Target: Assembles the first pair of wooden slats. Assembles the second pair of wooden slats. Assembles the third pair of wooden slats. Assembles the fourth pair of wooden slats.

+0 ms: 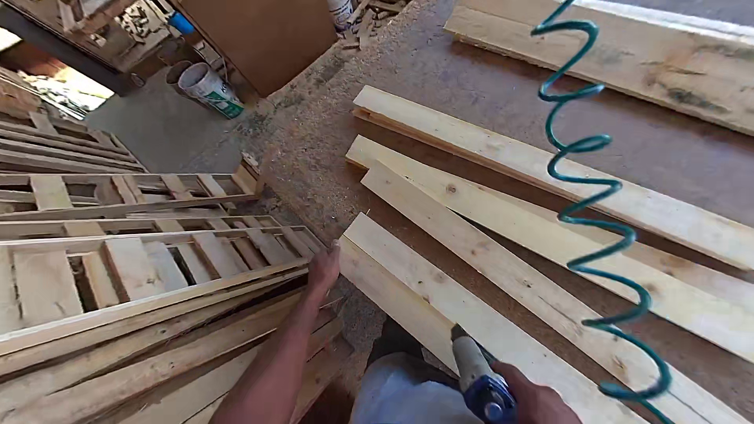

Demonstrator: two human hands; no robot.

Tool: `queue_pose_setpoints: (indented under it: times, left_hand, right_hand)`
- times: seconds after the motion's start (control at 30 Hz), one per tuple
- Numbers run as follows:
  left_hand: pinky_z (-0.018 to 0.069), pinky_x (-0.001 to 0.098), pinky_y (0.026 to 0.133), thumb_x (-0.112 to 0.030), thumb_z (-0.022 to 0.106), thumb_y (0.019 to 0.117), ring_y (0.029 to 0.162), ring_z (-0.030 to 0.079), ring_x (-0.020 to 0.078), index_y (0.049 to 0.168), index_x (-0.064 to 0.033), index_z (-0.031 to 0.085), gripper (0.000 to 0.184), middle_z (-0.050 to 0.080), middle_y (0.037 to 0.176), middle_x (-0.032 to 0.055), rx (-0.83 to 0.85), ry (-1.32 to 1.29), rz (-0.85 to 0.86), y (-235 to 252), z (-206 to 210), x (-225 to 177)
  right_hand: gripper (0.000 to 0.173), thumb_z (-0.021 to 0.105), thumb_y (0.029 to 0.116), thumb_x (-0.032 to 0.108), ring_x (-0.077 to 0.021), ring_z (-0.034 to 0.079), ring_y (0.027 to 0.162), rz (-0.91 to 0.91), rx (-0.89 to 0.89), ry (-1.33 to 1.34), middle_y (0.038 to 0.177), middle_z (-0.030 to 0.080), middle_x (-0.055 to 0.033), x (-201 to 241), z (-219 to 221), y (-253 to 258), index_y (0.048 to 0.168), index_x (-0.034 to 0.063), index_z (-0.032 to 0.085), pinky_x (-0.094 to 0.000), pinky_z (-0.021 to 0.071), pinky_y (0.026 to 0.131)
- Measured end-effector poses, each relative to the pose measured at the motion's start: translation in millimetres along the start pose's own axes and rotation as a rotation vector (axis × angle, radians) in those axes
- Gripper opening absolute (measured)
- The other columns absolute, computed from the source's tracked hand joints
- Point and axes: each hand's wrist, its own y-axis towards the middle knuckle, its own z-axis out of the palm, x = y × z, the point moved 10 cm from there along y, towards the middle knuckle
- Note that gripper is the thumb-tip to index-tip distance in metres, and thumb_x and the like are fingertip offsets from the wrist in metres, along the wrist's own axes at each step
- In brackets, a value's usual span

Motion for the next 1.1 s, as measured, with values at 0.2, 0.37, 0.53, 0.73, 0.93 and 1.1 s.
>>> queue_pose_setpoints:
  times: [0.2,0.37,0.53,0.73,0.93,1.1]
  left_hand:
    - [0.0591,0.0542,0.09,-0.05,0.036,0.1098,0.098,0.073,0.0321,0.122,0.0009,0.066,0.06,0.072,0.107,0.0208,0.566,0.036,0.079,-78.8,58.4,10.6]
    - [0.054,0.0529,0.093,-0.041,0.042,0.1088,0.099,0.069,0.0291,0.103,-0.0001,0.071,0.05,0.071,0.098,0.0172,0.776,0.08,0.217,-92.7,76.4,-2.9]
    - [0.0533,0.0511,0.094,-0.034,0.045,0.1087,0.1,0.07,0.0292,0.104,-0.0016,0.072,0.043,0.072,0.099,0.0166,0.727,0.19,0.173,-94.7,66.1,-11.2]
    - [0.0529,0.0534,0.088,-0.043,0.043,0.1088,0.093,0.068,0.0321,0.097,-0.0001,0.07,0.051,0.069,0.091,0.0176,0.739,0.228,0.144,-94.4,69.7,-9.6]
    - [0.054,0.0545,0.079,-0.056,0.045,0.1055,0.081,0.067,0.0301,0.091,-0.0042,0.069,0.059,0.066,0.08,0.0133,0.691,0.232,0.13,-90.8,77.1,2.2]
    - [0.0552,0.0567,0.078,-0.053,0.046,0.1065,0.079,0.068,0.0327,0.098,-0.0023,0.071,0.057,0.068,0.083,0.0167,0.638,0.229,0.097,-94.0,75.9,2.1]
  right_hand:
    - [0.057,0.067,0.0871,0.056,-0.0306,0.072,0.097,0.045,0.126,-0.042,0.103,0.073,-0.0096,124.0,30.5,87.5,0.13,0.0181,0.062,-0.0573,0.0578,0.081]
    - [0.058,0.066,0.088,0.055,-0.0322,0.07,0.101,0.153,0.233,-0.077,0.105,0.071,-0.0115,159.2,45.1,117.1,0.13,0.0152,0.06,-0.0575,0.0563,0.083]
    - [0.058,0.065,0.0872,0.056,-0.0329,0.071,0.1,0.196,0.257,-0.133,0.104,0.072,-0.0118,167.5,48.0,126.6,0.128,0.0147,0.06,-0.0574,0.0567,0.082]
    - [0.056,0.064,0.087,0.055,-0.0329,0.071,0.098,0.245,0.278,-0.137,0.101,0.071,-0.0117,155.5,49.6,119.5,0.125,0.0139,0.059,-0.0567,0.0567,0.08]
    - [0.056,0.066,0.0842,0.054,-0.0329,0.071,0.097,0.273,0.291,-0.112,0.099,0.071,-0.0109,127.4,49.7,103.8,0.124,0.0155,0.059,-0.0567,0.0565,0.078]
    - [0.055,0.064,0.087,0.054,-0.0364,0.07,0.099,0.319,0.314,-0.117,0.101,0.07,-0.0141,93.1,46.6,80.6,0.126,0.0148,0.058,-0.0589,0.0554,0.079]
